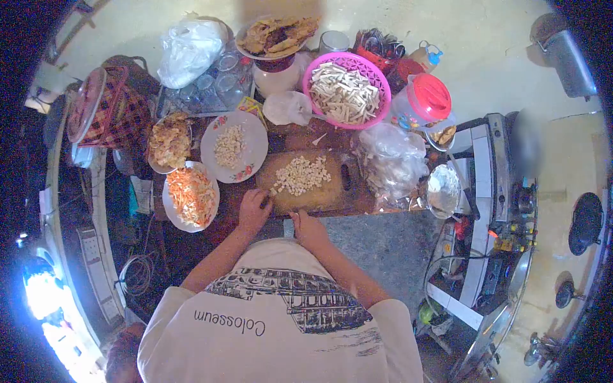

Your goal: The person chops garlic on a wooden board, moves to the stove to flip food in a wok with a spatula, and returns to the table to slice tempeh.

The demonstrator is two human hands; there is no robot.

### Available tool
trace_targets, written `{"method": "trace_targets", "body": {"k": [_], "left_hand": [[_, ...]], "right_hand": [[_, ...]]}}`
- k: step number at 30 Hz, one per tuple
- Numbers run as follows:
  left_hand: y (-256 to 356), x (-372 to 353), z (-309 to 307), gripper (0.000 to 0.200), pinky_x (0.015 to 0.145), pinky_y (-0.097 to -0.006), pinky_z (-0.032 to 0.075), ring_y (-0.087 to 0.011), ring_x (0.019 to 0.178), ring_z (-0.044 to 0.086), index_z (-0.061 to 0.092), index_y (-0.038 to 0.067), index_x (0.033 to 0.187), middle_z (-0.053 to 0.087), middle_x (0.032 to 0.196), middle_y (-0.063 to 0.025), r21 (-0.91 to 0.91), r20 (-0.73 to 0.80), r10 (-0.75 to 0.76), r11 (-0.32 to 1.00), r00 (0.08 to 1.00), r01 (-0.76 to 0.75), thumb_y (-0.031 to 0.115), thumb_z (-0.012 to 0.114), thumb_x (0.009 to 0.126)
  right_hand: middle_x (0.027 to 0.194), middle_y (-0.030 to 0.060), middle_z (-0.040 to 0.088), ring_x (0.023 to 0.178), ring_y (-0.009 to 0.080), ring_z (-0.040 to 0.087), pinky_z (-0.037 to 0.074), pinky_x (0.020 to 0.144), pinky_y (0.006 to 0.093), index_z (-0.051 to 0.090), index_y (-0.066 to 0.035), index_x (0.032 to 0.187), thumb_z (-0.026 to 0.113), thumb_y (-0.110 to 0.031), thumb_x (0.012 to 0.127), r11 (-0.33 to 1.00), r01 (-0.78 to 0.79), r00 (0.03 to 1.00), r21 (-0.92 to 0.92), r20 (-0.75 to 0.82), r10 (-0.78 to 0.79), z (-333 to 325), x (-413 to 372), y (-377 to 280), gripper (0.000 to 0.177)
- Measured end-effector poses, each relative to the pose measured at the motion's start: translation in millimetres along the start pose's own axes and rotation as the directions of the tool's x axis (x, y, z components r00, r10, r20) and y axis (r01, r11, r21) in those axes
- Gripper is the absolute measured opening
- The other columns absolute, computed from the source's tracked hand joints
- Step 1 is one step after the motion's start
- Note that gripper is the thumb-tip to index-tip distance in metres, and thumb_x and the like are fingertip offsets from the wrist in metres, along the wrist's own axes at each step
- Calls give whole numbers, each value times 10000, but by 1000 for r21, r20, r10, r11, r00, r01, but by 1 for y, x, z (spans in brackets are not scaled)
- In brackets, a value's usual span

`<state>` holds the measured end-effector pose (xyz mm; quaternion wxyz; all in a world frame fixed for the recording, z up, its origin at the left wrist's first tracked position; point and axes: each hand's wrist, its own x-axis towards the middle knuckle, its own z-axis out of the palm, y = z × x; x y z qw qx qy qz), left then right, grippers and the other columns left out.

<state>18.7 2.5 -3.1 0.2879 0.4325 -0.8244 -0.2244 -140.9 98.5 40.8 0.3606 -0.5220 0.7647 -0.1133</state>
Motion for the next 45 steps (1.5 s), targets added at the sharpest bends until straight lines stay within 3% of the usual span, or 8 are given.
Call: {"method": "trace_targets", "body": {"k": [7,16,26,32,45], "left_hand": [[-2,-1,3,224,824,-392,452,-320,912,553,601,13,916,592,943,-140,32,-31,27,999,999,-26,101,664,719],[-1,2,4,204,793,-390,453,-306,885,557,597,13,905,596,921,-134,-54,-39,-41,998,998,39,105,651,732],[0,2,4,173,757,-373,462,-291,851,566,604,29,874,601,880,-114,-27,-52,-8,1000,999,7,71,658,716],[2,2,3,173,770,-375,462,-291,867,570,616,40,869,607,892,-109,-64,-60,-33,998,998,29,82,673,711],[-8,-7,7,192,811,-373,478,-279,889,596,662,40,861,636,929,-105,-19,-27,-40,999,999,39,89,680,677]], "right_hand": [[708,257,595,690,440,583,451,631,530,510,-6,888,324,-373,953,999,-3,1000,-46,-3,3,3,2,-2,417],[690,241,605,656,414,602,474,603,511,509,-11,906,337,-355,953,993,-20,1000,-116,-14,19,16,13,-3,387],[681,249,602,642,417,601,479,590,497,530,16,877,336,-350,952,998,1,996,-67,-84,-7,28,26,-8,421],[769,250,616,752,418,607,471,672,523,527,-14,982,297,-400,953,997,-76,997,-19,-4,76,14,11,0,450],[749,262,601,726,441,587,459,655,529,530,-20,897,304,-392,956,1000,-16,1000,-20,4,16,7,2,-6,440]]}}
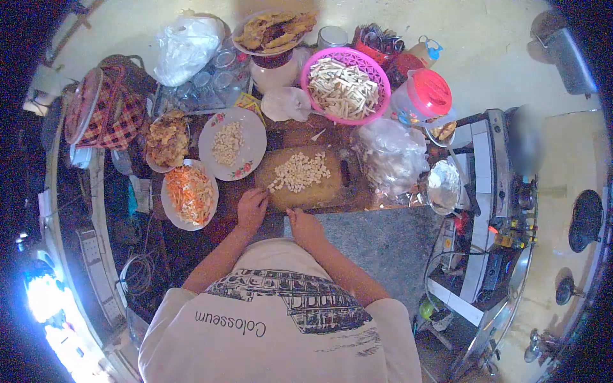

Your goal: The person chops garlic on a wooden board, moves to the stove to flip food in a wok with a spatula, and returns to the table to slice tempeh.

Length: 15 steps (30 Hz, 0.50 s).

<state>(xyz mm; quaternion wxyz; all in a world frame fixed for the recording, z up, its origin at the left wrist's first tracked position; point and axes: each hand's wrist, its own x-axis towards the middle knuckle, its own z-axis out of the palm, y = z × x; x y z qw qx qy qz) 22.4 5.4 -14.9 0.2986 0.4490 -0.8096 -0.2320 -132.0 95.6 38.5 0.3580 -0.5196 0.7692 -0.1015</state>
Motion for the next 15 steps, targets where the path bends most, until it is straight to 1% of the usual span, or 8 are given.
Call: {"method": "trace_targets", "body": {"k": [2,5,7,15], "left_hand": [[-1,0,0,171,796,-370,482,-281,878,597,657,37,855,634,917,-105,-1,-7,27,1000,1000,-27,84,673,691],[-3,4,-1,130,772,-369,488,-287,867,596,641,31,839,626,900,-107,-18,-13,61,998,998,-61,71,661,717],[-6,3,1,123,770,-369,490,-286,868,597,637,30,830,627,901,-107,-32,-5,70,997,998,-70,69,663,716],[2,4,0,130,737,-371,492,-283,844,597,635,31,827,623,892,-105,-55,-73,60,996,996,-64,73,682,713]], "right_hand": [[743,262,601,725,440,589,458,658,531,531,-15,891,304,-390,956,1000,19,999,6,-27,-19,5,3,1,443],[739,262,602,714,434,594,462,650,530,533,-6,882,309,-380,956,1000,-10,1000,-21,20,11,6,8,0,442],[732,261,603,703,431,597,467,642,527,535,-1,877,317,-374,954,1000,1,1000,-18,1,-1,8,11,0,439],[720,264,604,692,424,603,477,627,516,545,0,863,331,-370,951,999,-5,1000,-46,-31,4,19,21,-1,436]]}}
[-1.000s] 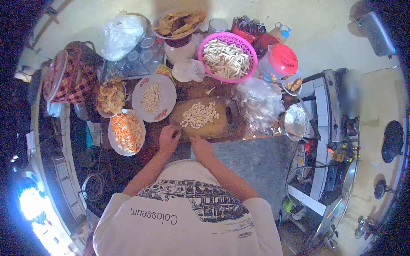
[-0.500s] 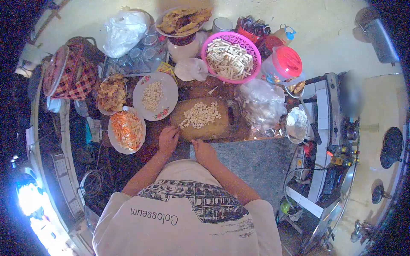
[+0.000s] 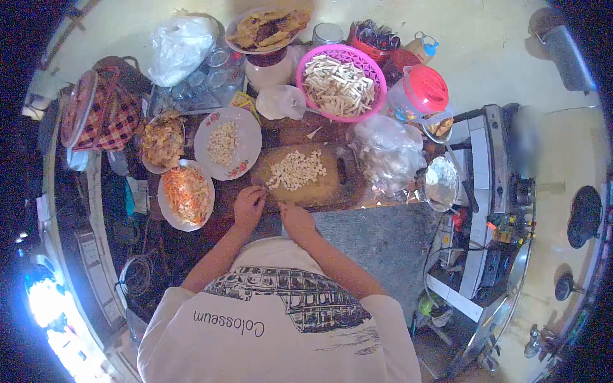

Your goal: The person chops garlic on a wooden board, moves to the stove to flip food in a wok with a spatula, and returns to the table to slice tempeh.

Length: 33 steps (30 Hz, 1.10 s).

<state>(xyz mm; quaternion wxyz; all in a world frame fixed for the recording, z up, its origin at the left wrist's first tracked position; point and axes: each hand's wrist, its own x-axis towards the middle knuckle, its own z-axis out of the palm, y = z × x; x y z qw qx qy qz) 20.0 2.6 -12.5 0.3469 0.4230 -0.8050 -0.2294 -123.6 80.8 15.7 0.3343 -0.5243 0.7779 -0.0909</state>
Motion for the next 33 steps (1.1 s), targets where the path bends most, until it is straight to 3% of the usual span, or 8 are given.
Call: {"method": "trace_targets", "body": {"k": [5,8,14,23,33], "left_hand": [[5,3,-2,153,757,-371,481,-284,854,592,632,33,844,623,893,-102,1,-6,-44,999,999,44,80,689,709],[7,3,-1,164,774,-373,474,-289,861,589,629,34,855,622,891,-102,8,-3,-59,998,998,59,79,687,708],[1,0,-2,163,775,-376,475,-288,865,590,631,33,855,624,880,-107,22,35,-54,998,998,53,75,678,705],[-6,-4,1,121,774,-363,485,-270,873,600,656,44,824,636,906,-89,29,55,-75,997,996,73,81,668,709],[-10,-1,-2,98,757,-352,500,-255,856,614,655,52,815,644,897,-75,44,85,-40,998,996,36,91,657,726]], "right_hand": [[745,257,608,711,430,597,473,630,517,546,-2,879,329,-386,951,999,19,997,36,-70,-16,0,-5,11,447],[744,258,604,719,438,591,465,640,525,542,2,881,327,-382,952,997,-71,997,31,-18,71,-17,-14,3,446],[788,268,606,758,444,586,459,685,533,528,7,907,311,-385,954,995,25,999,92,31,-28,-17,-18,3,450],[742,275,590,720,451,572,443,645,530,537,2,879,336,-354,954,997,8,999,81,44,-11,-12,-16,6,415],[798,274,609,773,434,598,467,702,535,546,17,916,289,-377,959,998,5,992,69,128,-14,-18,-9,0,473]]}}
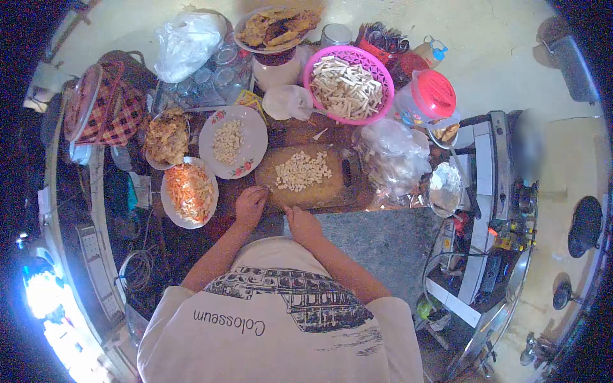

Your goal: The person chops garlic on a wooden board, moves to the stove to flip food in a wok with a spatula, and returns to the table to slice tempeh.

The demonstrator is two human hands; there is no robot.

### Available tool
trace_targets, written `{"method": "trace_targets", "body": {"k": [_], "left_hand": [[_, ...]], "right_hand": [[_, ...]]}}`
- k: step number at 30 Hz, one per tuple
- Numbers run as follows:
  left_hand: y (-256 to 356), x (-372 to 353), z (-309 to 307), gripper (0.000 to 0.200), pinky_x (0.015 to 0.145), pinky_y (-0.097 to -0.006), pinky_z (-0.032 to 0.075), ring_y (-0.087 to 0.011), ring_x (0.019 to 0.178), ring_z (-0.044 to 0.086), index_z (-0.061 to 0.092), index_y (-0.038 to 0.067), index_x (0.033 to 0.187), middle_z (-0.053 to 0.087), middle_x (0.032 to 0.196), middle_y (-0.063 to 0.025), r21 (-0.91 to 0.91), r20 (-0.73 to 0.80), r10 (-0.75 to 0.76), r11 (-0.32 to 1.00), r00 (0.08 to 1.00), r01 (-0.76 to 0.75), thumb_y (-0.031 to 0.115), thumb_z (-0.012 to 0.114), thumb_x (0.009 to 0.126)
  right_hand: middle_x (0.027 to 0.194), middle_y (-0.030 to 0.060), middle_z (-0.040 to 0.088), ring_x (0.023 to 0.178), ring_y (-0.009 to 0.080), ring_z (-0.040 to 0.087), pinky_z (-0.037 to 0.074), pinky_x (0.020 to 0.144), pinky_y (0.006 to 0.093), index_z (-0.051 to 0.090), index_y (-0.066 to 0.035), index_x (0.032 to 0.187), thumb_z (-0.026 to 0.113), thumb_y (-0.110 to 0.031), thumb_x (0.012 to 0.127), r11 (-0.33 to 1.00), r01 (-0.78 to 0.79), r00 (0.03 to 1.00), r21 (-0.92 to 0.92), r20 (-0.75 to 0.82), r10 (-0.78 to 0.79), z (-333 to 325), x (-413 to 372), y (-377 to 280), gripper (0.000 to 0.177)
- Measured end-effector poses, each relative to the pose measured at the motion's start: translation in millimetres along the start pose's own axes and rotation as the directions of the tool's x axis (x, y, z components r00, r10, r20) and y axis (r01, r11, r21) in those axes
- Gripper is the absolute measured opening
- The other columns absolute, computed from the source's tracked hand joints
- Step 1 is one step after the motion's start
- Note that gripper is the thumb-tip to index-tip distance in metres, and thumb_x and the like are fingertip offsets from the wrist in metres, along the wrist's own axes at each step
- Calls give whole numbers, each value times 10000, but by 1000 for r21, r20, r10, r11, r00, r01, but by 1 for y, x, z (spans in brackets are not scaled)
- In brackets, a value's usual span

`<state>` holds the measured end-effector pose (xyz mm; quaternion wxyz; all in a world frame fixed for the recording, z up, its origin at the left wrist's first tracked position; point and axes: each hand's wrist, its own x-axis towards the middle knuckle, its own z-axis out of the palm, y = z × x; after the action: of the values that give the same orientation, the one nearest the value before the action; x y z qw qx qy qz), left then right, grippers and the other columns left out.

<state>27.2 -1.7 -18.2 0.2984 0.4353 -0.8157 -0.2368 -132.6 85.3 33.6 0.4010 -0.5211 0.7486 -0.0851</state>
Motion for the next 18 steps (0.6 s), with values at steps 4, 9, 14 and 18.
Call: {"method": "trace_targets", "body": {"k": [4,9,14,18], "left_hand": [[-2,0,2,77,755,-354,501,-256,847,616,651,50,799,647,890,-78,-4,-16,10,1000,1000,-10,93,646,736],[-1,2,-1,83,752,-357,500,-262,841,614,646,45,806,645,884,-83,-21,4,11,1000,1000,-11,79,649,730],[1,0,-2,95,736,-361,498,-271,823,609,633,38,805,635,873,-91,-29,-8,18,999,1000,-18,68,661,720],[4,3,-1,122,754,-367,488,-277,838,599,618,30,827,629,878,-94,-54,-42,22,998,999,-25,79,668,727]], "right_hand": [[794,284,600,776,449,584,456,697,528,555,39,896,304,-351,962,993,70,997,93,-50,-65,9,4,6,468],[782,296,592,761,457,580,457,693,520,555,54,876,311,-340,963,994,60,997,91,-53,-55,29,16,18,472],[759,280,600,729,443,593,468,661,520,551,41,847,307,-355,962,1000,-3,999,-18,-51,2,16,12,-2,479],[755,261,611,726,427,604,474,658,518,549,18,883,313,-375,955,997,0,996,-75,-88,-6,11,9,-1,464]]}}
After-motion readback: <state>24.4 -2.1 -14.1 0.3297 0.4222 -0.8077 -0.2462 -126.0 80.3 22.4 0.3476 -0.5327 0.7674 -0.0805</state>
